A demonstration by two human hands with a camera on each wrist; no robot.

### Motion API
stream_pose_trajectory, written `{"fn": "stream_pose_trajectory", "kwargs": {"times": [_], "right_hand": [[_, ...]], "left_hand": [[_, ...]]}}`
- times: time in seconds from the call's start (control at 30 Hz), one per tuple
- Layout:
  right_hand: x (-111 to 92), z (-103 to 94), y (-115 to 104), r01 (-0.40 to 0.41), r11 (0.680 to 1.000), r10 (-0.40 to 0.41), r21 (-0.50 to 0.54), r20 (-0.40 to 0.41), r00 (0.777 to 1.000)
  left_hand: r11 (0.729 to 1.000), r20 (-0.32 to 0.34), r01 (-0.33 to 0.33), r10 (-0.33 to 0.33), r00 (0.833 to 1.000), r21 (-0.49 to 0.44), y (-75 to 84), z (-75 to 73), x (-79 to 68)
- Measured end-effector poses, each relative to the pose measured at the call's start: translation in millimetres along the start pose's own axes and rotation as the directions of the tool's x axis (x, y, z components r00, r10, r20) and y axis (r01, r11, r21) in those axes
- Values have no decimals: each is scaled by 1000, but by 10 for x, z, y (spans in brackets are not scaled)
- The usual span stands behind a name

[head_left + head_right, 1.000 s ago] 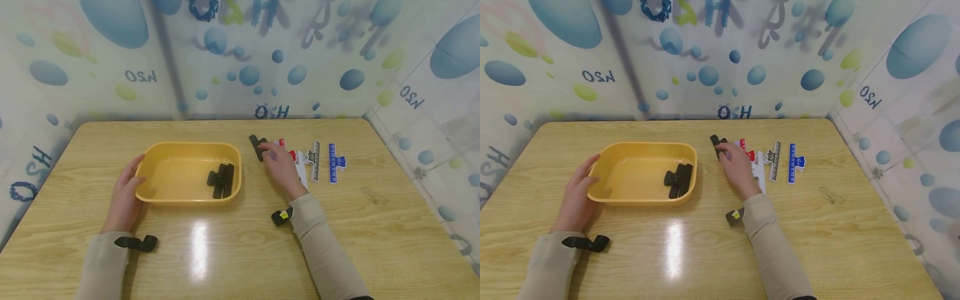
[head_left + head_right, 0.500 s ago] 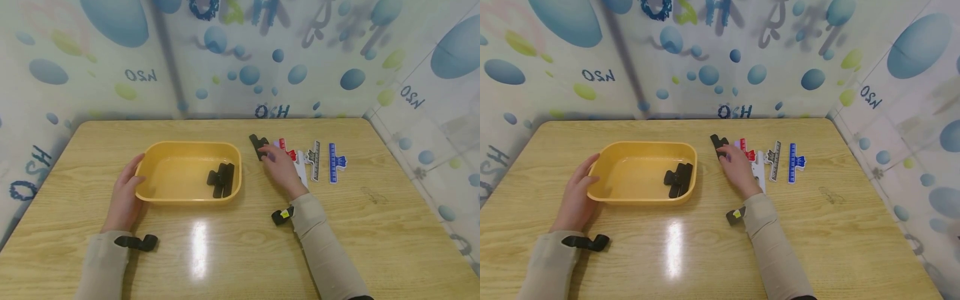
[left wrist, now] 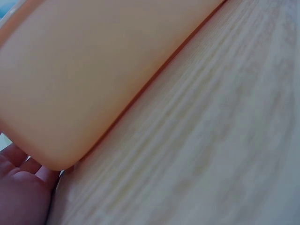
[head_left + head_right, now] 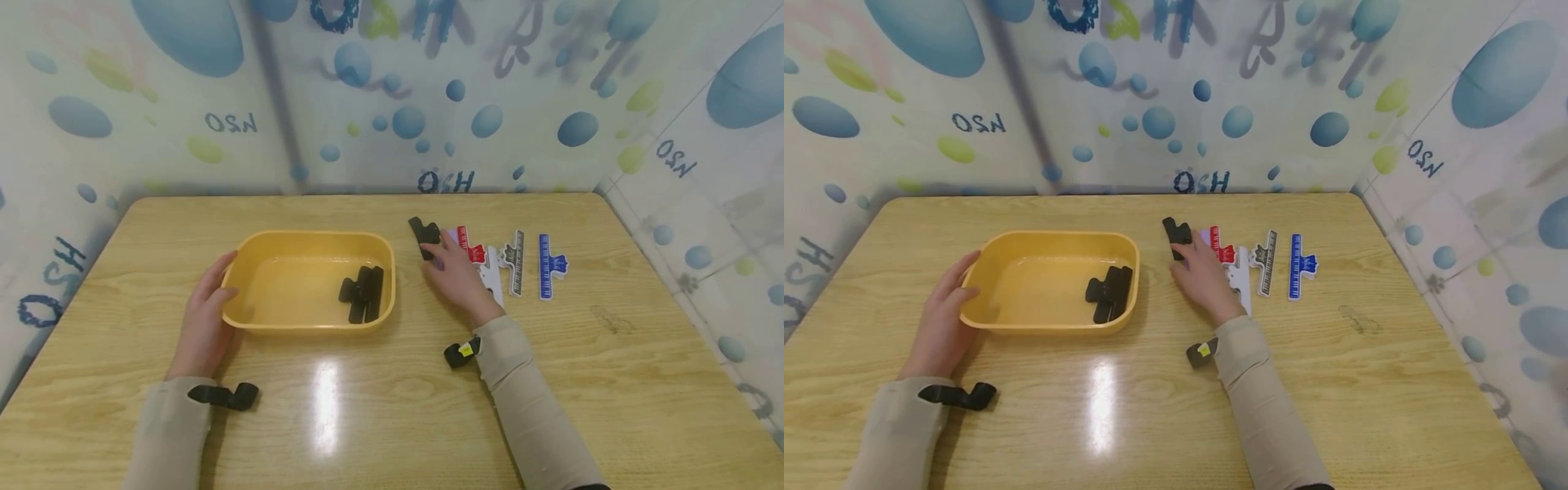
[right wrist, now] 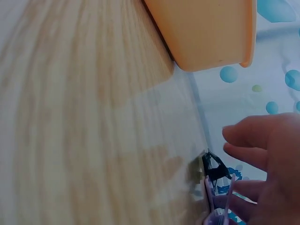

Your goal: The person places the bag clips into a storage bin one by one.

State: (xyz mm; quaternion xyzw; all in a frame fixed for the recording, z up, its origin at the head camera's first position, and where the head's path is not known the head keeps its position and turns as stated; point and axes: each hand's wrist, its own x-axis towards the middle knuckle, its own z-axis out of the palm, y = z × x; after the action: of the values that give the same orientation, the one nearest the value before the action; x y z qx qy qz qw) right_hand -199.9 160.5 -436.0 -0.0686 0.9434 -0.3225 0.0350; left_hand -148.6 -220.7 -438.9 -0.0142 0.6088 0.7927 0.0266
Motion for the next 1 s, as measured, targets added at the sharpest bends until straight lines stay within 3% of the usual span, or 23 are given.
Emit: {"fn": "stream_pose_trajectory", "kwargs": {"times": [0.47,1.0], "right_hand": [[-17,16,-5,87,987,-81,-132,50,995],[-22,-8,-73,119,979,-107,-162,81,991]], "left_hand": [[1000,-13,8,-8,1000,13,20,10,16],[1000,-6,-9,9,1000,-8,-7,-5,0]]}}
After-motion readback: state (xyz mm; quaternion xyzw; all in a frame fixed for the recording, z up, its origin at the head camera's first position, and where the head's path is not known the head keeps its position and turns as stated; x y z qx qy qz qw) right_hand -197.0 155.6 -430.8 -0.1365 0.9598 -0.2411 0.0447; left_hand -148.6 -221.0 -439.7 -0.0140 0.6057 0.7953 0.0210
